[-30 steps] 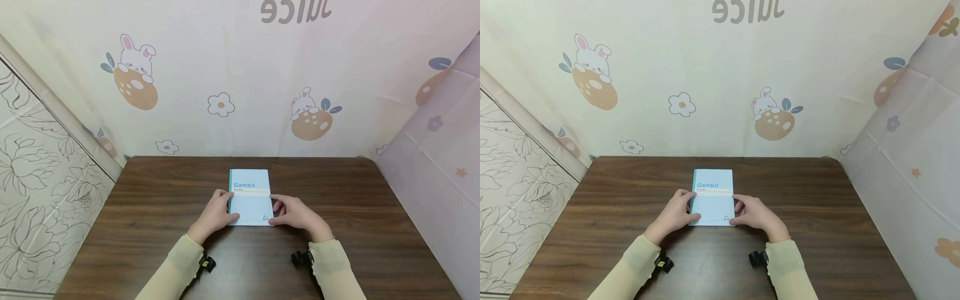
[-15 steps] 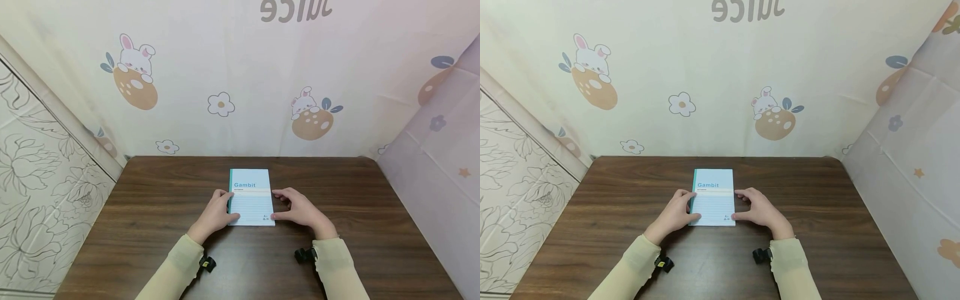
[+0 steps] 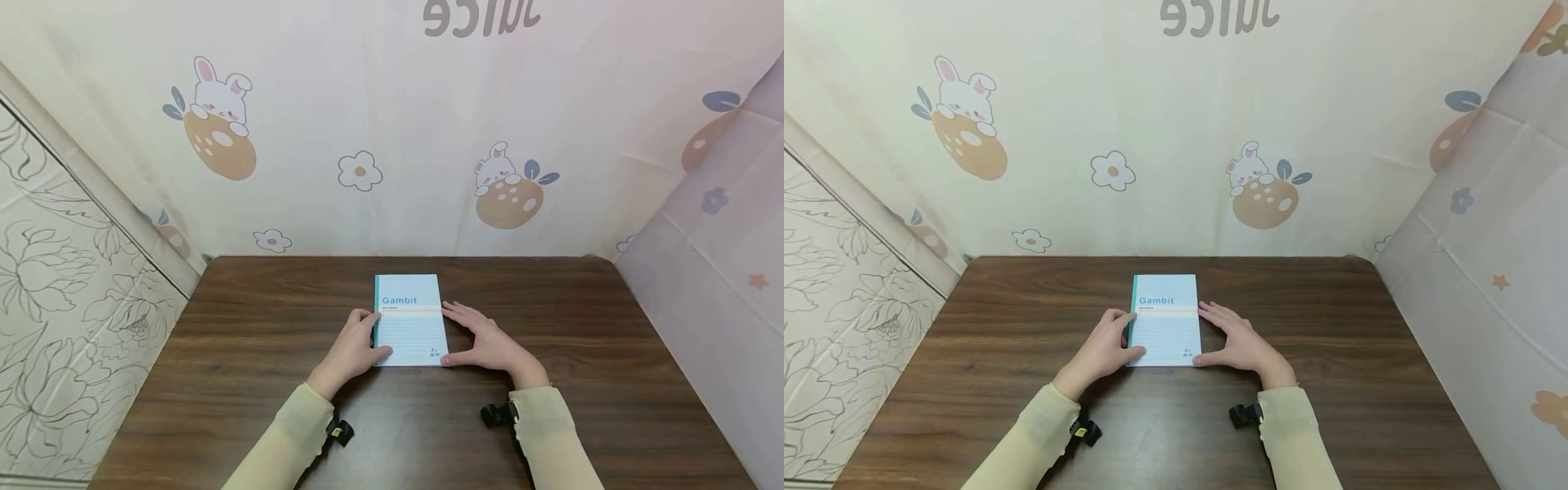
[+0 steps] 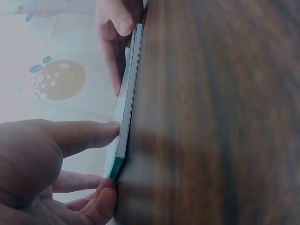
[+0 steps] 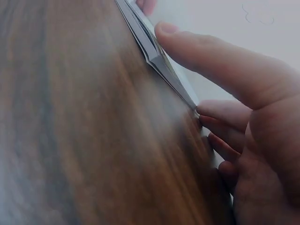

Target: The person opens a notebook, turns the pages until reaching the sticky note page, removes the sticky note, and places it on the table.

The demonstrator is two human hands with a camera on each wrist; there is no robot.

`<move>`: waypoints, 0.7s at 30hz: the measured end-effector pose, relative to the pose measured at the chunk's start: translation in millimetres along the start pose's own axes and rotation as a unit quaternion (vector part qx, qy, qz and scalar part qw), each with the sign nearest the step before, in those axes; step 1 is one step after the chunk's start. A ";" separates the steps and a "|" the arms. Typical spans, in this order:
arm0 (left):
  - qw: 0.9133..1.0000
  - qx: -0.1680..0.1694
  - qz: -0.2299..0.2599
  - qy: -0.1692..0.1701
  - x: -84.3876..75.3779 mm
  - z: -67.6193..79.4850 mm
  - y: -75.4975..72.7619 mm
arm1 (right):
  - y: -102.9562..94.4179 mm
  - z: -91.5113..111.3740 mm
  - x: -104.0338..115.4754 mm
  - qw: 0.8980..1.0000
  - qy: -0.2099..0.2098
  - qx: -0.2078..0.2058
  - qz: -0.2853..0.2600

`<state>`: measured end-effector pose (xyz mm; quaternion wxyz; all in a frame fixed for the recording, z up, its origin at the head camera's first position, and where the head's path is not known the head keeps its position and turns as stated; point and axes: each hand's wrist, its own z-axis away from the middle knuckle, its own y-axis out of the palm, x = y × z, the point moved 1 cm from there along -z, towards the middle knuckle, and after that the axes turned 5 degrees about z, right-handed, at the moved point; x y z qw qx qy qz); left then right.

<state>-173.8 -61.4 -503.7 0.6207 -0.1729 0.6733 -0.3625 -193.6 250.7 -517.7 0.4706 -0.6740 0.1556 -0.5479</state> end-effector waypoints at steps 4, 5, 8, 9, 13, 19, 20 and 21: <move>1.000 0.002 0.000 0.007 0.5 1.1 -0.3 | 0.6 1.6 -0.7 1.000 -0.001 0.004 0.000; 1.000 0.002 -0.001 0.009 0.7 1.2 -0.6 | 0.7 2.0 -0.7 1.000 -0.002 0.004 -0.004; 1.000 0.004 -0.006 0.010 1.8 1.7 -1.3 | 1.3 2.9 -0.7 1.000 -0.006 0.004 -0.010; 1.000 0.005 -0.008 0.011 2.1 1.8 -1.5 | 1.5 3.2 -0.8 1.000 -0.007 0.004 -0.011; 1.000 0.010 -0.016 0.010 2.7 2.0 -2.4 | 1.6 4.1 -1.2 1.000 -0.010 0.004 -0.013; 1.000 0.012 -0.024 0.011 1.0 2.0 -2.8 | 1.4 4.5 -3.3 1.000 -0.006 0.003 -0.021; 1.000 0.011 -0.025 0.010 0.6 2.1 -2.8 | 1.5 4.6 -3.8 1.000 -0.005 0.002 -0.023; 1.000 0.010 -0.025 0.009 0.0 2.2 -2.8 | 1.7 4.7 -4.4 1.000 -0.003 0.002 -0.024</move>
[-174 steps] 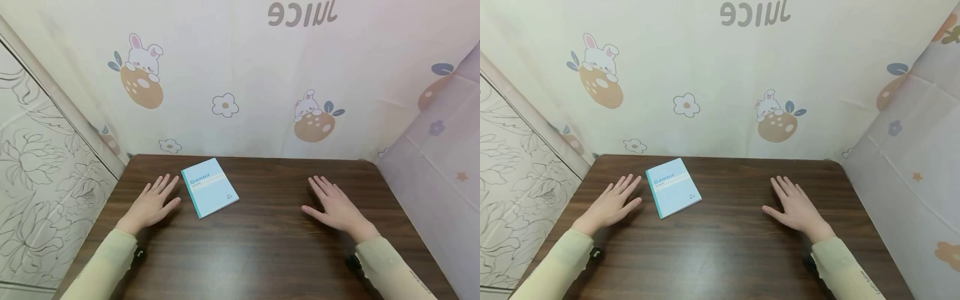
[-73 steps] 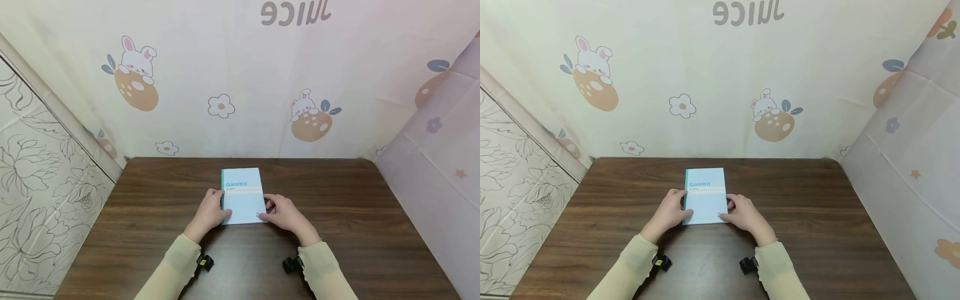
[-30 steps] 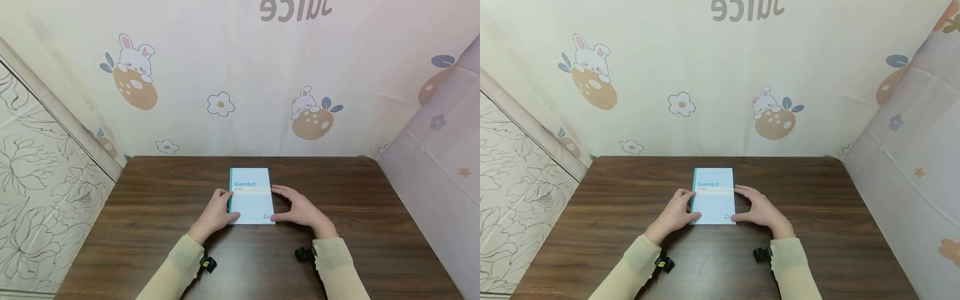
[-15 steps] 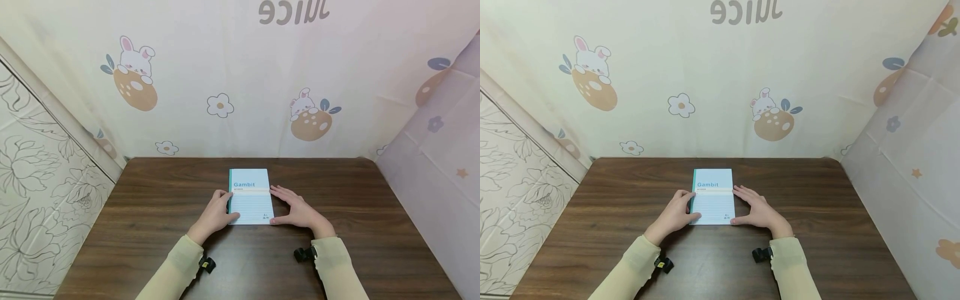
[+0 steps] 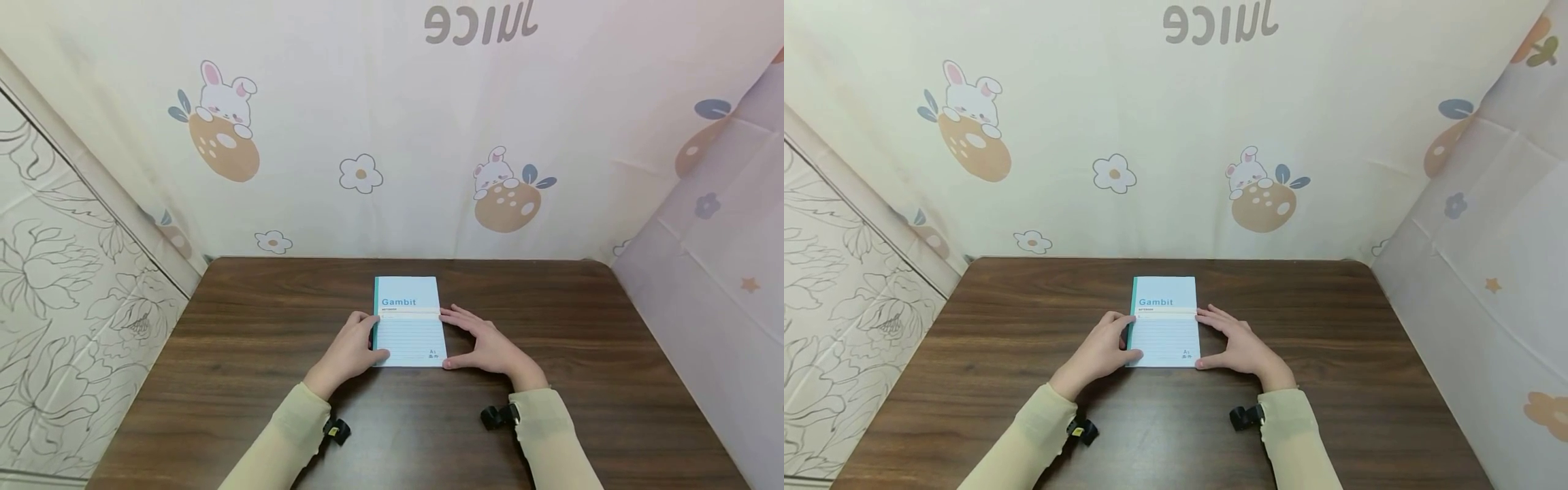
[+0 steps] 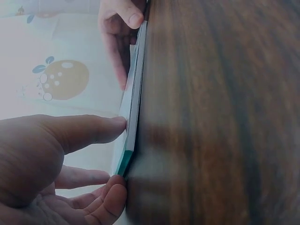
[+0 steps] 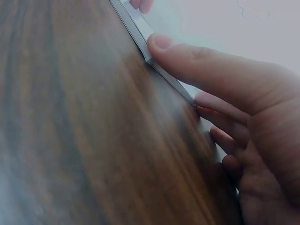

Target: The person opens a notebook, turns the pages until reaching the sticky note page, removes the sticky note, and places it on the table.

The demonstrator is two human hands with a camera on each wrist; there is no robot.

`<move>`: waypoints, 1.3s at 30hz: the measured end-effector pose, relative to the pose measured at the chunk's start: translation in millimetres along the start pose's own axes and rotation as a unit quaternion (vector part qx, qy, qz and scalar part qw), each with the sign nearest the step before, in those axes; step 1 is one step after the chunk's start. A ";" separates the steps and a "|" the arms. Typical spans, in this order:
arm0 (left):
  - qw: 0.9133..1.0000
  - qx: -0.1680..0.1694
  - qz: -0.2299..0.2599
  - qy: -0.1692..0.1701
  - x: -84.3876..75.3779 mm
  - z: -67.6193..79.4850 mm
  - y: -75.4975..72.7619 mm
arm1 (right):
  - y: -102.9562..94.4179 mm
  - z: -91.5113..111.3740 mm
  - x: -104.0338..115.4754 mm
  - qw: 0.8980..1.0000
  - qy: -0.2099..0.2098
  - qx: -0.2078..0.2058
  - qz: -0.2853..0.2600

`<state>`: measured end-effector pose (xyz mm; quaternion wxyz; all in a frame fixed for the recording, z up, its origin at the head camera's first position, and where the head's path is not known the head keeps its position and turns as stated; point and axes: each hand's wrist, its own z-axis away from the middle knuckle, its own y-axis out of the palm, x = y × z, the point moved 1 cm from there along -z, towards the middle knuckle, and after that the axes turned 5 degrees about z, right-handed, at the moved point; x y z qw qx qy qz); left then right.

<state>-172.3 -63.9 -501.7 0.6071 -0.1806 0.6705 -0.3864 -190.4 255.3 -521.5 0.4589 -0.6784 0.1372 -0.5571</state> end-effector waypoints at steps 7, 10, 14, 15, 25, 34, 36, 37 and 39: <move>1.000 -0.006 -0.007 -0.006 -4.1 0.7 -0.1 | 1.6 0.7 -2.5 1.000 0.007 -0.004 -0.004; 1.000 -0.016 -0.015 0.008 -7.5 1.7 -0.9 | 1.4 0.7 -1.7 1.000 0.005 -0.006 -0.004; 0.998 -0.025 -0.030 0.045 -12.7 2.5 -0.1 | 1.3 0.2 -0.4 1.000 0.003 -0.007 0.000; 0.998 -0.024 -0.035 0.054 -14.0 2.7 0.7 | 1.3 0.1 -0.2 1.000 0.003 -0.007 0.000; 0.985 0.037 -0.087 0.148 -26.6 2.5 11.3 | 1.8 -0.7 -1.6 1.000 -0.004 -0.012 -0.001; 0.979 0.059 -0.113 0.157 -30.3 1.4 16.6 | 1.9 -0.6 -4.0 1.000 -0.005 -0.013 0.010; 0.978 0.059 -0.122 0.157 -30.7 1.9 16.5 | 2.0 -0.6 -3.5 1.000 -0.004 -0.012 0.009; 0.978 0.060 -0.126 0.157 -30.7 2.2 16.3 | 2.1 -0.6 -3.1 1.000 -0.004 -0.012 0.008; 0.977 0.062 -0.132 0.154 -30.3 2.6 15.8 | 2.2 -0.6 -2.3 1.000 -0.003 -0.012 0.007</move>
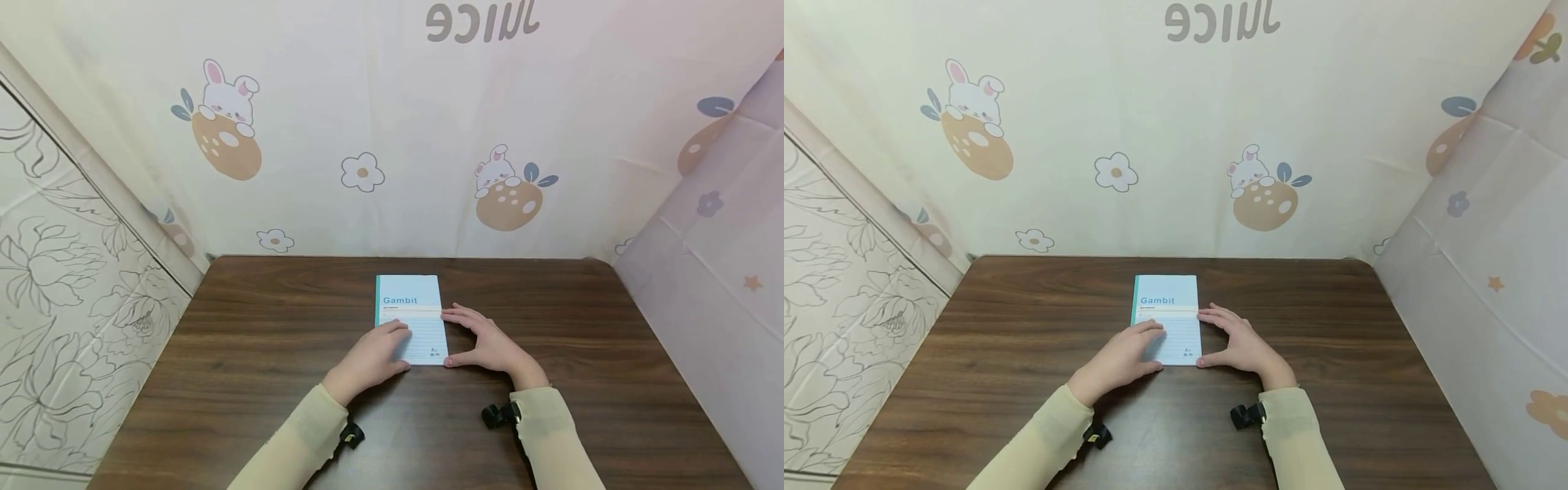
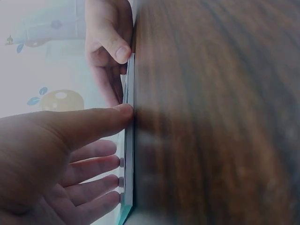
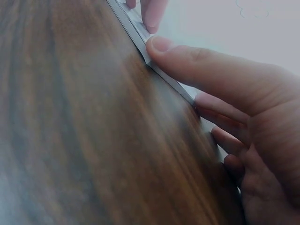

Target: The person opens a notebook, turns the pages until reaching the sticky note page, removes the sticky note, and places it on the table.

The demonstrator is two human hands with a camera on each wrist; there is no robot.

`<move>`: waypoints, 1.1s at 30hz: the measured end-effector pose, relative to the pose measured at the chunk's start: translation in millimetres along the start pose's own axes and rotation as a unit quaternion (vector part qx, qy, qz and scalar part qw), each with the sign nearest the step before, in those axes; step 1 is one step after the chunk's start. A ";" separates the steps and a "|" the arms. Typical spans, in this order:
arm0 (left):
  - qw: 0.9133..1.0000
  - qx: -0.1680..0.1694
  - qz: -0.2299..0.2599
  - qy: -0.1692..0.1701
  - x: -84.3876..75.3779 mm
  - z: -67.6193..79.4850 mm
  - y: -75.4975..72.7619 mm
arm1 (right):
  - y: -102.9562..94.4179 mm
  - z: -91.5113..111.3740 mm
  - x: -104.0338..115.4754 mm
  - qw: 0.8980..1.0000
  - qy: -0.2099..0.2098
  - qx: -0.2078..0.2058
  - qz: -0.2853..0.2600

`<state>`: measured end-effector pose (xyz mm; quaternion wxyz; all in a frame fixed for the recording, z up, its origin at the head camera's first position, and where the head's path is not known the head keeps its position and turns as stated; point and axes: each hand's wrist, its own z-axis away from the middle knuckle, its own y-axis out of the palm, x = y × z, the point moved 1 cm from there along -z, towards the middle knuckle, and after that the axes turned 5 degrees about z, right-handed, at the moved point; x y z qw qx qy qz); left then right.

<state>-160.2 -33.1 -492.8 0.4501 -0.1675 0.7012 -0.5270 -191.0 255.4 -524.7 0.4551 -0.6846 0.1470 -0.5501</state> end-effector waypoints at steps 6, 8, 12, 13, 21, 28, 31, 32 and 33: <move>1.000 0.001 0.017 0.000 2.7 0.6 -1.1 | -0.6 -0.2 0.4 1.000 -0.002 0.001 -0.003; 1.000 -0.002 0.028 0.004 3.8 0.4 -1.3 | -0.8 -0.1 0.0 1.000 -0.004 0.000 -0.005; 0.999 -0.006 0.044 0.010 5.1 0.6 -1.4 | -1.2 0.8 -1.9 1.000 -0.005 0.000 -0.007; 0.999 -0.006 0.047 0.011 5.4 0.5 -1.4 | -1.3 1.2 -2.5 1.000 -0.006 -0.001 -0.009; 0.995 0.000 0.102 0.007 8.9 0.7 -2.8 | -3.4 3.5 -3.7 1.000 -0.014 -0.010 -0.024; 0.992 0.004 0.126 0.010 13.3 1.0 -3.8 | -2.8 2.7 -3.5 1.000 -0.006 -0.003 -0.019; 0.991 0.008 0.133 0.008 15.2 1.4 -3.9 | -1.0 0.9 -1.8 1.000 -0.007 -0.003 -0.014; 0.991 0.009 0.136 0.007 15.4 1.7 -4.3 | -0.5 0.5 -0.8 1.000 -0.007 -0.004 -0.013; 0.990 0.009 0.138 0.006 15.6 2.1 -4.7 | 0.0 0.2 0.2 1.000 -0.007 -0.004 -0.013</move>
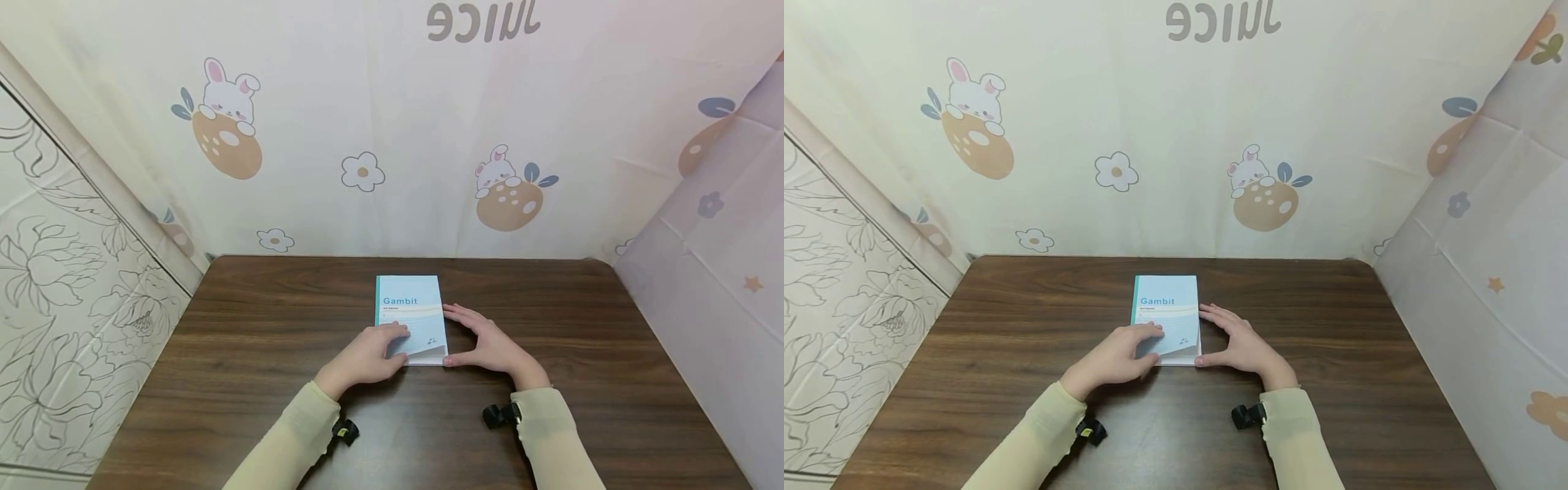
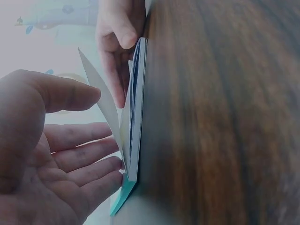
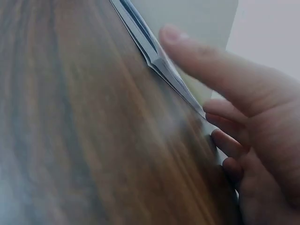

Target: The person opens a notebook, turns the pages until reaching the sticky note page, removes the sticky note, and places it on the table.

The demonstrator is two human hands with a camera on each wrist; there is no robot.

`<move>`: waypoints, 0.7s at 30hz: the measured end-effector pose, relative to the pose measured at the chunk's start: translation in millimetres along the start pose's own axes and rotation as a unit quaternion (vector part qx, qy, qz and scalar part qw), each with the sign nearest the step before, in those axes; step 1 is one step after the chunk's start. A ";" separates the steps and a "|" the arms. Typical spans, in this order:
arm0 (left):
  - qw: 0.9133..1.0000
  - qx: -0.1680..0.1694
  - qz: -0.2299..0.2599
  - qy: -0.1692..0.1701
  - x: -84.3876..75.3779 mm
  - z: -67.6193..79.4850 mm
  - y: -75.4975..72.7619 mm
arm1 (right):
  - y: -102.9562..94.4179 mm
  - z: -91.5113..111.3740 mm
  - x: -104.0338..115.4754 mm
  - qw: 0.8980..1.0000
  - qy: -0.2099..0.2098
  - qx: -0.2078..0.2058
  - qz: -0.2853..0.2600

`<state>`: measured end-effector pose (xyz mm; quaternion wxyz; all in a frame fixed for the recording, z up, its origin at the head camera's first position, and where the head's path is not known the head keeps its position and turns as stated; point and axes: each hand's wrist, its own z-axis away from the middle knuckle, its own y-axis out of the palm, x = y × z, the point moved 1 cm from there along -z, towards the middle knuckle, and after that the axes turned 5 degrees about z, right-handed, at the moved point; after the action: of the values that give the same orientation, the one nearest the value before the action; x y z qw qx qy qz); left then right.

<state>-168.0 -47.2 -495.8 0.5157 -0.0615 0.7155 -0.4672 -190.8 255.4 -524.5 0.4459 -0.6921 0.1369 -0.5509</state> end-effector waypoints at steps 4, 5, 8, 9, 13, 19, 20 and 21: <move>1.000 0.001 0.011 -0.001 -0.8 0.8 -2.1 | 1.1 -1.0 1.6 1.000 0.008 0.001 0.004; 1.000 0.001 0.011 0.000 -0.7 0.8 -2.3 | 1.3 -1.0 1.8 1.000 0.008 0.002 0.006; 1.000 -0.008 0.007 0.005 0.4 0.8 -1.8 | 1.8 -1.3 1.9 1.000 0.005 0.004 0.009; 1.000 -0.012 0.005 0.008 0.8 0.7 -1.6 | 2.0 -1.2 2.1 1.000 0.003 0.005 0.008; 0.999 -0.035 -0.009 0.020 1.3 -0.2 -1.5 | 1.8 -0.9 2.2 1.000 0.003 0.008 0.008; 0.997 -0.073 -0.009 0.030 -2.1 -1.4 -4.6 | 0.2 -2.2 2.0 1.000 0.006 0.013 0.006; 0.996 -0.078 -0.006 0.030 -2.6 -1.4 -5.2 | 0.0 -2.6 2.0 1.000 0.005 0.014 0.006; 0.996 -0.083 -0.004 0.031 -3.1 -1.4 -5.7 | 0.0 -3.1 1.8 1.000 0.004 0.014 0.006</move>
<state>-170.0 -47.8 -489.4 0.4840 -0.0928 0.7675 -0.4099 -193.0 252.7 -523.3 0.4589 -0.6824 0.1351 -0.5527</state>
